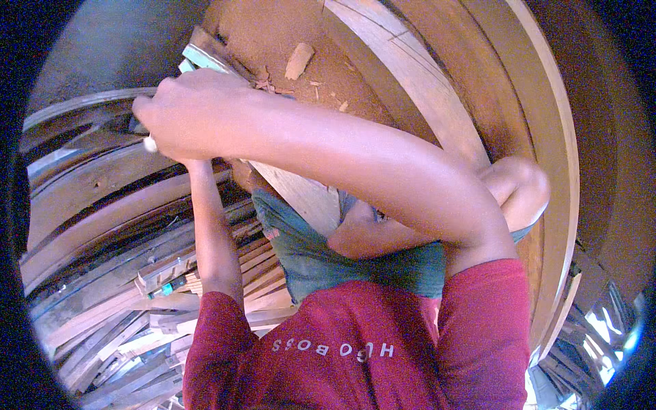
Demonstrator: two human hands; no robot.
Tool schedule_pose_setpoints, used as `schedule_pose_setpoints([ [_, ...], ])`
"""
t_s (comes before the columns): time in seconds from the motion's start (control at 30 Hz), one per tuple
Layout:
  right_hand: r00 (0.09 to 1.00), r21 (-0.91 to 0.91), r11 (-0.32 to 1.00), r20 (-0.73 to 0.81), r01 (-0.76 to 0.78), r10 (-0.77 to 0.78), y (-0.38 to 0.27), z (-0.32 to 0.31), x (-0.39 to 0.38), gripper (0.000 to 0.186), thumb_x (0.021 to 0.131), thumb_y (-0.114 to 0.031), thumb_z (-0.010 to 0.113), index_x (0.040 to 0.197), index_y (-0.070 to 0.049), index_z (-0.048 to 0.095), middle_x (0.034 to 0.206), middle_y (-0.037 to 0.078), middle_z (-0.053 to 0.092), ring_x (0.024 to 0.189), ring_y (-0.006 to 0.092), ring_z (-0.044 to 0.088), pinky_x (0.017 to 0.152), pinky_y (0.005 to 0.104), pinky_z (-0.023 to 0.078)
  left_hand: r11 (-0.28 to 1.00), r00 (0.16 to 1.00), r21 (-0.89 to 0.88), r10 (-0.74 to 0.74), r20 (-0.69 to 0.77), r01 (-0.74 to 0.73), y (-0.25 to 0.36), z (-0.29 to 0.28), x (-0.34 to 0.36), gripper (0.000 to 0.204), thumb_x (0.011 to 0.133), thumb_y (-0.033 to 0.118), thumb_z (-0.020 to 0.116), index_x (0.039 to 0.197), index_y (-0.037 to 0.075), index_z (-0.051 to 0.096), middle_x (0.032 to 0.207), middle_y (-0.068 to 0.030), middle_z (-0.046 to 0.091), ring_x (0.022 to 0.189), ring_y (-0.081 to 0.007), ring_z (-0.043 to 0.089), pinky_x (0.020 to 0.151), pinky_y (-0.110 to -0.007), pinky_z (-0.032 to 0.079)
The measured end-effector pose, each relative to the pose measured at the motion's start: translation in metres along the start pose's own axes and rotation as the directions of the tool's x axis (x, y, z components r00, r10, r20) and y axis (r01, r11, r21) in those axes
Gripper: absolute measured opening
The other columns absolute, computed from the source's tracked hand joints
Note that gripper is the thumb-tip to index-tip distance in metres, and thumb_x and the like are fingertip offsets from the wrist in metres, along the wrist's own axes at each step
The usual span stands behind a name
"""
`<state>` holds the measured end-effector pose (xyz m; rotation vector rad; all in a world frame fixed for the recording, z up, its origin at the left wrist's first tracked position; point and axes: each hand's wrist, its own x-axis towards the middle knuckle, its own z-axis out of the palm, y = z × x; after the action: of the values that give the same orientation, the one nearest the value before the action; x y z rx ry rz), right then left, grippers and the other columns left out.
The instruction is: The person sits cross-legged on the floor and uses a mallet to strike a chisel, carving a piece of wood held between their legs. Wood shavings accumulate on the floor as the person continues to shape the wood.
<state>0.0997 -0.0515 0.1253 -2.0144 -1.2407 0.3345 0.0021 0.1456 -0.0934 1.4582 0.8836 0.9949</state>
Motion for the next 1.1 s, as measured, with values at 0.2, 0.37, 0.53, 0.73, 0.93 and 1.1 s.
schedule_pose_setpoints([
  [0.2,0.961,0.153,0.965,-0.145,-0.215,0.237,0.042,-0.002,-0.052,0.036,0.086,-0.031,0.065,0.102,0.001,0.061,0.084,0.024,0.066,0.082,0.0414,0.065,0.072,0.044,0.051,0.96,0.893,-0.277,0.158,0.422,-0.039,0.085,0.034,0.001,0.019,0.084,0.002,0.067,0.094,0.006,0.052,0.069,-0.0029,0.053,0.054,-0.0086,0.048,0.045,-0.024,0.037],
  [0.37,0.887,0.328,0.881,-0.199,-0.341,0.417,0.056,-0.006,-0.099,0.037,0.086,-0.029,0.067,0.1,0.004,0.061,0.085,0.02,0.067,0.077,0.0284,0.063,0.073,0.0385,0.049,0.994,0.768,0.043,0.05,0.638,-0.101,0.09,0.047,-0.022,0.017,0.083,0.011,0.073,0.073,0.006,0.06,0.065,0.0037,0.056,0.056,-0.0053,0.05,0.049,-0.022,0.038],
  [0.53,0.887,0.252,0.895,-0.195,-0.367,0.419,0.062,-0.005,-0.123,0.037,0.087,-0.028,0.067,0.104,0.005,0.061,0.088,0.019,0.066,0.078,0.0274,0.063,0.072,0.0384,0.05,0.972,0.658,0.106,0.059,0.751,-0.208,0.087,0.051,-0.037,0.016,0.081,0.01,0.071,0.071,0.006,0.058,0.062,0.0026,0.054,0.053,-0.0071,0.048,0.049,-0.023,0.037],
  [0.73,0.937,0.355,0.906,-0.168,-0.231,0.305,0.041,-0.02,-0.123,0.038,0.084,-0.017,0.062,0.116,0.002,0.056,0.1,0.027,0.064,0.096,0.0405,0.063,0.083,0.0425,0.049,0.98,0.602,0.084,0.044,0.797,-0.183,0.089,0.039,-0.046,0.016,0.081,0.011,0.069,0.071,0.006,0.058,0.066,0.0012,0.056,0.056,-0.0078,0.05,0.052,-0.024,0.039],
  [0.93,0.963,0.213,0.972,-0.226,-0.101,0.149,0.012,-0.032,-0.118,0.037,0.085,-0.02,0.06,0.113,0.004,0.057,0.094,0.029,0.063,0.094,0.0424,0.062,0.08,0.0461,0.049,0.986,0.642,0.013,0.097,0.761,-0.165,0.085,0.034,-0.051,0.011,0.079,0.005,0.067,0.072,0.004,0.058,0.066,0.0011,0.057,0.057,-0.0081,0.052,0.052,-0.025,0.041],
  [1.1,0.979,0.266,0.962,-0.174,-0.06,0.109,-0.002,-0.047,-0.106,0.032,0.085,-0.018,0.058,0.105,0.006,0.057,0.086,0.03,0.063,0.087,0.0454,0.062,0.074,0.0478,0.049,0.988,0.672,-0.107,0.156,0.724,-0.113,0.086,0.039,-0.061,0.014,0.078,0.002,0.066,0.069,0.004,0.056,0.061,0.0014,0.055,0.052,-0.0071,0.05,0.048,-0.023,0.04],
])
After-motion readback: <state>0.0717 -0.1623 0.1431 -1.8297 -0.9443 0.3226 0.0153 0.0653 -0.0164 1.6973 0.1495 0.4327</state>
